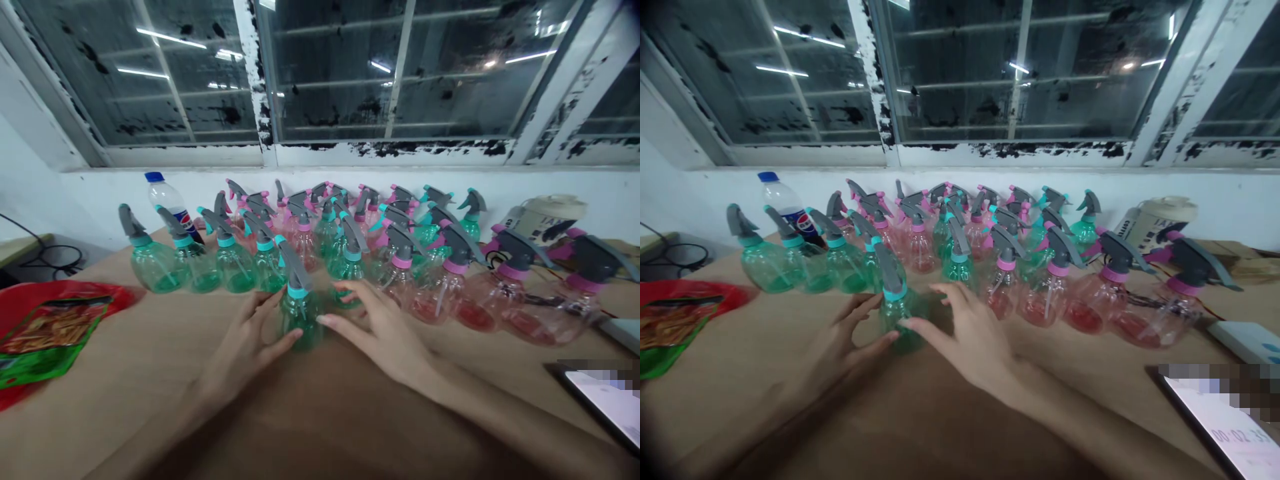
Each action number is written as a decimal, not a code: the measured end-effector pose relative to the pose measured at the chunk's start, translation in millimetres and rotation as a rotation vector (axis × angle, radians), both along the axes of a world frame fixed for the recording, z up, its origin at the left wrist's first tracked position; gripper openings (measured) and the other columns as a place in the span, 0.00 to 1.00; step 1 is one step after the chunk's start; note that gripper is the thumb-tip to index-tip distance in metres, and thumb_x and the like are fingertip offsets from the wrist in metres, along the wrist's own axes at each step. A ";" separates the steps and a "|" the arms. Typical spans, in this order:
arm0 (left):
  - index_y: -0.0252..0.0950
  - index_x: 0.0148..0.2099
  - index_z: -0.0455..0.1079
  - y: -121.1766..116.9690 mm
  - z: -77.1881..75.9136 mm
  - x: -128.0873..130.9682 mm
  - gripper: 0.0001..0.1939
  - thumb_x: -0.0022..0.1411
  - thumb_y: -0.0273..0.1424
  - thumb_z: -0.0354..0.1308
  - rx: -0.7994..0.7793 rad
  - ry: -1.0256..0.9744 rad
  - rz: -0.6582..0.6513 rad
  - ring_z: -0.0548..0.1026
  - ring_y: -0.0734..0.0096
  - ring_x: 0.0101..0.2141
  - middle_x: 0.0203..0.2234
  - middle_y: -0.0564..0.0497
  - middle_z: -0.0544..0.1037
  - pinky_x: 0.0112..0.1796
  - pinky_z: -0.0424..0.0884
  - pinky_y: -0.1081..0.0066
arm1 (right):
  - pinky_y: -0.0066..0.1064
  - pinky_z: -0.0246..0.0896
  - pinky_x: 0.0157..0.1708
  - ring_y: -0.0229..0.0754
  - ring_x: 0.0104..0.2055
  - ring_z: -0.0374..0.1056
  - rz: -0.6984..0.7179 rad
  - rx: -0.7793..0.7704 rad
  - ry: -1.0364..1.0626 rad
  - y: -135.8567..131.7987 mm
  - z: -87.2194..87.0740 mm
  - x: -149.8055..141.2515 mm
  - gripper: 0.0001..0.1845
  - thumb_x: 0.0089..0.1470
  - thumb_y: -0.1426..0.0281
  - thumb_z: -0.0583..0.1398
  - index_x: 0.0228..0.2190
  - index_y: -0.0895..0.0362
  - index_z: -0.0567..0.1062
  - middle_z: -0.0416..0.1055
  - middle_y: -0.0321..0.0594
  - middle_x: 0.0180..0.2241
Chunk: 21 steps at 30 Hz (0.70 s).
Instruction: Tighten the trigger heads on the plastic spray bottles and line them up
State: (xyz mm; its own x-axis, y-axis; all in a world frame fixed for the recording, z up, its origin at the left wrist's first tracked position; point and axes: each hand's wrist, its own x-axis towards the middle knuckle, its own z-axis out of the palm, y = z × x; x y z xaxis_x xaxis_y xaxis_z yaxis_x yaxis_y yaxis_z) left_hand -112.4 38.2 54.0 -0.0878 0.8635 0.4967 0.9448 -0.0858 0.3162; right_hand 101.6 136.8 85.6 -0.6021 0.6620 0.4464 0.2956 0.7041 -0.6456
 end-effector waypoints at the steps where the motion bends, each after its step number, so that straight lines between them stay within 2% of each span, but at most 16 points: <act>1: 0.42 0.61 0.54 5.5 -0.9 -3.7 0.30 0.60 0.46 0.54 -0.005 -0.008 0.008 0.69 0.59 0.46 0.47 0.47 0.66 0.47 0.68 0.59 | 0.37 0.66 0.34 0.44 0.36 0.71 -0.016 -0.018 -0.043 4.0 -0.6 5.6 0.24 0.51 0.51 0.57 0.44 0.54 0.69 0.74 0.41 0.38; 3: 0.40 0.60 0.56 16.5 -2.4 -9.7 0.30 0.59 0.46 0.54 -0.026 -0.038 0.029 0.69 0.59 0.46 0.47 0.46 0.65 0.46 0.68 0.59 | 0.34 0.64 0.27 0.41 0.28 0.70 -0.046 -0.029 -0.109 12.4 -0.7 14.8 0.20 0.53 0.54 0.55 0.41 0.54 0.71 0.75 0.38 0.31; 5: 0.39 0.59 0.57 26.1 -2.7 -13.7 0.30 0.59 0.47 0.54 -0.031 -0.074 0.057 0.70 0.59 0.45 0.48 0.46 0.66 0.43 0.69 0.59 | 0.32 0.62 0.26 0.40 0.25 0.69 -0.064 -0.021 -0.141 20.2 0.6 21.5 0.16 0.54 0.56 0.55 0.38 0.53 0.72 0.76 0.36 0.28; 8: 0.38 0.57 0.57 36.4 -0.2 -15.9 0.30 0.58 0.48 0.54 -0.021 -0.108 0.081 0.72 0.59 0.42 0.47 0.45 0.68 0.39 0.72 0.61 | 0.32 0.62 0.29 0.40 0.28 0.71 -0.083 -0.023 -0.152 28.9 4.6 27.5 0.12 0.55 0.59 0.56 0.34 0.52 0.74 0.77 0.34 0.27; 12: 0.36 0.57 0.58 44.8 5.7 -15.4 0.29 0.59 0.48 0.52 -0.053 -0.115 0.074 0.73 0.60 0.41 0.47 0.44 0.69 0.36 0.73 0.65 | 0.33 0.62 0.31 0.41 0.30 0.72 -0.144 -0.029 -0.175 36.1 10.0 29.5 0.12 0.54 0.59 0.56 0.34 0.51 0.74 0.77 0.35 0.29; 16: 0.40 0.59 0.56 52.1 9.7 -14.0 0.29 0.60 0.47 0.52 -0.088 -0.032 0.132 0.75 0.61 0.36 0.44 0.46 0.72 0.36 0.71 0.64 | 0.33 0.63 0.29 0.42 0.28 0.72 -0.186 -0.072 -0.174 41.8 10.6 28.5 0.16 0.53 0.57 0.55 0.39 0.54 0.72 0.77 0.38 0.30; 21: 0.40 0.61 0.55 58.9 17.0 -6.2 0.28 0.62 0.45 0.52 -0.142 0.056 0.198 0.76 0.61 0.36 0.42 0.47 0.74 0.35 0.70 0.66 | 0.33 0.63 0.22 0.36 0.14 0.66 -0.162 -0.166 -0.162 50.3 3.4 23.0 0.30 0.53 0.53 0.54 0.52 0.58 0.64 0.77 0.39 0.30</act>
